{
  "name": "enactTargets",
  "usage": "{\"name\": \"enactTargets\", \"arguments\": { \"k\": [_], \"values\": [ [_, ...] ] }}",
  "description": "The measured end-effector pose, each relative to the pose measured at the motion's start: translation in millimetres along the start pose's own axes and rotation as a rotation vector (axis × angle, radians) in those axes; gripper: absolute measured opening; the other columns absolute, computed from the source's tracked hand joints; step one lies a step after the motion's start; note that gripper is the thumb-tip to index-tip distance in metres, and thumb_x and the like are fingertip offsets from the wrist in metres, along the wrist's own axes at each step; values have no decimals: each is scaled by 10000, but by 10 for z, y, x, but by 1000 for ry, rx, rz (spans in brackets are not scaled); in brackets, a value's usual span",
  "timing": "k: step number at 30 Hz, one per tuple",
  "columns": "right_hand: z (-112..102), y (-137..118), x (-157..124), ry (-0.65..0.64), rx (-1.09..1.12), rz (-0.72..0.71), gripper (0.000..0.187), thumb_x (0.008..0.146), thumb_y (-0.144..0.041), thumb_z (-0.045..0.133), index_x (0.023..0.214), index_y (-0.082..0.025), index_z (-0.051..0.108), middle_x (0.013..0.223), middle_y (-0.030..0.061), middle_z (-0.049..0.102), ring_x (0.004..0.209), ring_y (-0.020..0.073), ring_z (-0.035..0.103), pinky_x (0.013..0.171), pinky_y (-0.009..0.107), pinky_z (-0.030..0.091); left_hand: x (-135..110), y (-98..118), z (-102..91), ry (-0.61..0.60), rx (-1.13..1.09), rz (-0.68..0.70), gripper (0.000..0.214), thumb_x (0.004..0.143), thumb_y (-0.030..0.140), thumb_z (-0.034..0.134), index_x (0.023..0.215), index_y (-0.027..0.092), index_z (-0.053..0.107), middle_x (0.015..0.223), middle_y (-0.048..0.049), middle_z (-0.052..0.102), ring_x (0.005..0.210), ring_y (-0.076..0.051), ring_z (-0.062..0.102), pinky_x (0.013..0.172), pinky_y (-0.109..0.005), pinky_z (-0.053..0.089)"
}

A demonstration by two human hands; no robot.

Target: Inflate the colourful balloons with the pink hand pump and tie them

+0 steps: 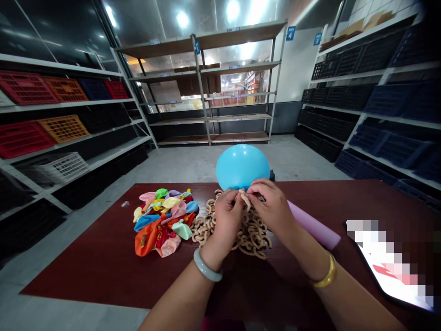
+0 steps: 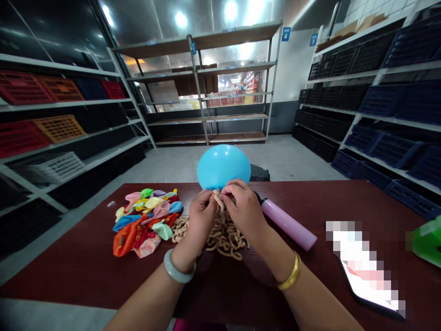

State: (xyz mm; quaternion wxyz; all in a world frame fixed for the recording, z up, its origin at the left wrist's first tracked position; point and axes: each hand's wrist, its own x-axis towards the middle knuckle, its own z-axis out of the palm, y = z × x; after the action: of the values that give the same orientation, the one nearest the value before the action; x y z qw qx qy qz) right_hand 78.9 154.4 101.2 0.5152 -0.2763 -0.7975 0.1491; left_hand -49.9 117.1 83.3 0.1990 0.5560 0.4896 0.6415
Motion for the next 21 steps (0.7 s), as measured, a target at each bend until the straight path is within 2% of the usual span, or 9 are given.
{"name": "enactTargets", "arguments": {
  "k": [7,11,17,21],
  "values": [
    [14,-4,-23,114,-91,-9,39,855,-194,529,820,-209,538,885,69,565,881,198,554,776,351,470,9,-5,2,-99,-3,82,238,847,252,559,621,190,596,638,-10,520,666,-164,437,660,-267,314],
    [-20,-20,-29,84,-84,-51,93,885,-174,477,841,-212,549,917,73,572,927,197,555,843,363,457,17,-7,-19,-128,32,125,230,862,249,542,652,191,617,650,-16,535,679,-166,451,672,-270,315],
    [-45,-56,-29,53,-88,-84,125,896,-148,445,857,-210,546,959,77,578,924,191,566,850,351,451,23,-14,-27,-108,82,135,247,880,277,522,668,179,603,662,-12,538,675,-154,464,657,-263,333],
    [-42,-54,-44,101,-75,-80,74,892,-173,481,916,-209,541,918,64,608,884,188,573,805,342,462,12,-25,-28,-94,141,195,234,891,269,510,698,171,600,662,-6,540,673,-147,468,657,-264,340]
  ]
}}
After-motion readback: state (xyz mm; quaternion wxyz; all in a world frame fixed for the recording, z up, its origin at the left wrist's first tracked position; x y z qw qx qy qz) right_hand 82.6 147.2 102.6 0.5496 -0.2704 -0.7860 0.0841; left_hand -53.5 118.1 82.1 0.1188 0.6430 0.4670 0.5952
